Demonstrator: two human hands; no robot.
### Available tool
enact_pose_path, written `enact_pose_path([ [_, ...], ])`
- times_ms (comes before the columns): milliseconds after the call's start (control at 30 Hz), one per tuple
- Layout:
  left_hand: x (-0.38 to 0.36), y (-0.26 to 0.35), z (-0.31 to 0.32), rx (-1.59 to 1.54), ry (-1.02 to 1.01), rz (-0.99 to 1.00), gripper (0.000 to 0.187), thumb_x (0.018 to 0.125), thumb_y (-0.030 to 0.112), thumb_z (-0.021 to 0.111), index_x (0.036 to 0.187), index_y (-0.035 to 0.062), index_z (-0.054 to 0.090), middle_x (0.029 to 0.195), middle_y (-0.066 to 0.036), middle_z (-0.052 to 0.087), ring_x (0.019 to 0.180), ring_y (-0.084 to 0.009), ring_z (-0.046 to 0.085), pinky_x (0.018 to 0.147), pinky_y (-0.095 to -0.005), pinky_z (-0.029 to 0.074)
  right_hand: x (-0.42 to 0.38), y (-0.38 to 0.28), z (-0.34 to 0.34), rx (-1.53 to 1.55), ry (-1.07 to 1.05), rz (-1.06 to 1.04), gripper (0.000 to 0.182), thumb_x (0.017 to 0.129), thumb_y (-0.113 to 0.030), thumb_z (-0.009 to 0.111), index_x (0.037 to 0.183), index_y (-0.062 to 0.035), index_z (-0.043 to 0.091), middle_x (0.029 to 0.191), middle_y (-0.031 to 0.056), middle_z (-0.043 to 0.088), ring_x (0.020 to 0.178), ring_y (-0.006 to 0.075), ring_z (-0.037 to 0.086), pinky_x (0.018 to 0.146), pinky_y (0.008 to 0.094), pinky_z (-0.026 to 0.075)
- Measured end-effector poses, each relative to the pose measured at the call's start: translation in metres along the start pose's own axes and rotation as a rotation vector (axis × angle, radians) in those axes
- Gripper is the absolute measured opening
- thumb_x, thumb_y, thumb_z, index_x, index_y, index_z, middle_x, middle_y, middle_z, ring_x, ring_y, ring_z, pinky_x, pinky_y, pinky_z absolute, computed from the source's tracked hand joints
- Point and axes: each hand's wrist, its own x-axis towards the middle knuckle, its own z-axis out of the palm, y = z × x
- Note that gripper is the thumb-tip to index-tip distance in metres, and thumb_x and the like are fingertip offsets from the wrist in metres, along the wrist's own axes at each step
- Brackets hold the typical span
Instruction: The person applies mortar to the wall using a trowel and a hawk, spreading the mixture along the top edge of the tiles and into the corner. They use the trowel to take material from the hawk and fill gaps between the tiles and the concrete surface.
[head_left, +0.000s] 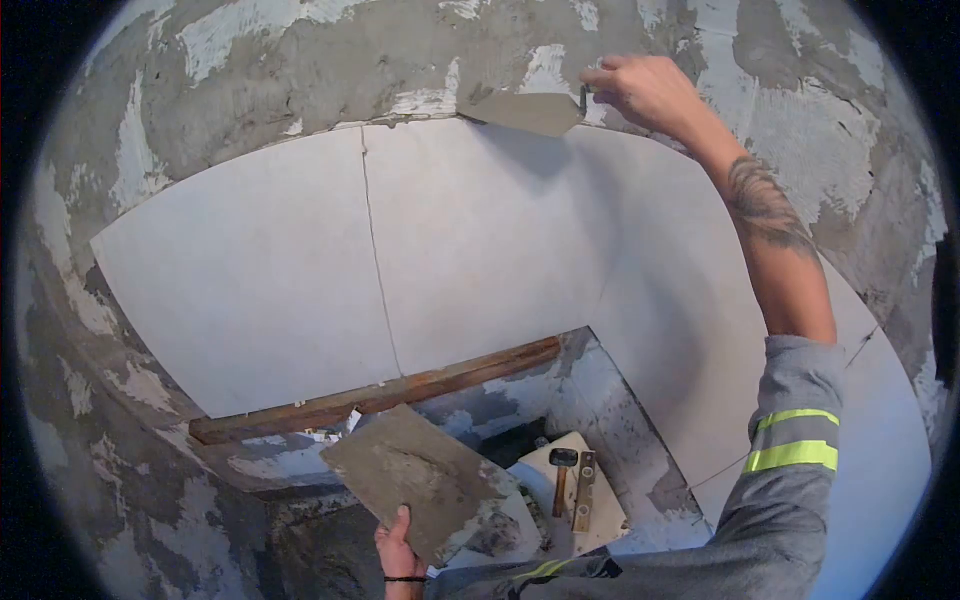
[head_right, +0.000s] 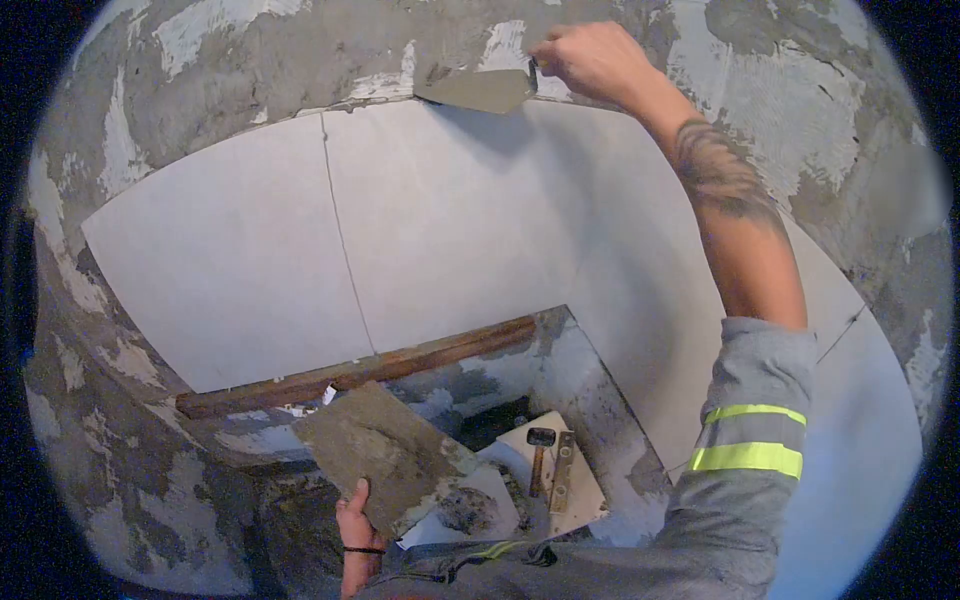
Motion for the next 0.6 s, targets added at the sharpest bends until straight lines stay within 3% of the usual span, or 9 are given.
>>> enact_pose_path([
  [167, -0.007, 0.006, 0.011, 0.025, -0.019, 0.01, 0.038, 0.088, 0.01, 0.066, 0.121, -0.0012, 0.053, 0.112, -0.015, 0.064, 0.097, -0.0315, 0.065, 0.085, -0.0467, 0.054, 0.012, 0.019, -0.004, -0.057, -0.089, -0.064, 0.031, 0.085, -0.018, 0.064, 0.116, -0.0166, 0.066, 0.092, 0.007, 0.061, 0.088, 0.0291, 0.063, 0.072, 0.0408, 0.051],
  [300, -0.01, 0.003, 0.016, 0.01, 0.014, 0.06, 0.037, 0.089, 0.009, 0.064, 0.122, -0.0021, 0.052, 0.113, -0.016, 0.064, 0.098, -0.0312, 0.065, 0.085, -0.0466, 0.054, -0.002, 0.057, 0.015, -0.128, -0.104, -0.108, 0.036, 0.083, -0.015, 0.064, 0.119, -0.0164, 0.064, 0.098, 0.0057, 0.06, 0.101, 0.0262, 0.059, 0.085, 0.0409, 0.047],
  [400, -0.014, 0.001, 0.016, 0.019, 0.033, 0.033, 0.038, 0.089, 0.009, 0.064, 0.123, -0.0025, 0.052, 0.113, -0.017, 0.064, 0.098, -0.031, 0.065, 0.085, -0.0465, 0.055, -0.016, 0.064, 0.026, -0.126, -0.165, -0.012, 0.037, 0.083, -0.014, 0.064, 0.12, -0.0169, 0.064, 0.1, 0.0042, 0.06, 0.106, 0.0244, 0.057, 0.089, 0.041, 0.045],
  [533, -0.013, -0.005, 0.011, 0.067, 0.042, 0.08, 0.037, 0.088, 0.013, 0.066, 0.12, -0.0015, 0.054, 0.11, -0.016, 0.065, 0.096, -0.0302, 0.066, 0.082, -0.0456, 0.055, -0.036, 0.083, 0.039, -0.093, -0.169, 0.034, 0.038, 0.082, -0.013, 0.064, 0.12, -0.0172, 0.064, 0.101, 0.0038, 0.06, 0.106, 0.024, 0.057, 0.088, 0.0413, 0.046],
  [600, -0.016, -0.007, 0.008, 0.081, 0.056, 0.092, 0.035, 0.088, 0.016, 0.067, 0.116, -0.0006, 0.057, 0.107, -0.015, 0.066, 0.094, -0.0298, 0.067, 0.081, -0.0449, 0.055, -0.054, 0.094, 0.047, -0.142, -0.193, 0.101, 0.038, 0.081, -0.013, 0.065, 0.118, -0.0164, 0.065, 0.101, 0.0061, 0.063, 0.101, 0.0276, 0.06, 0.084, 0.0428, 0.048],
])
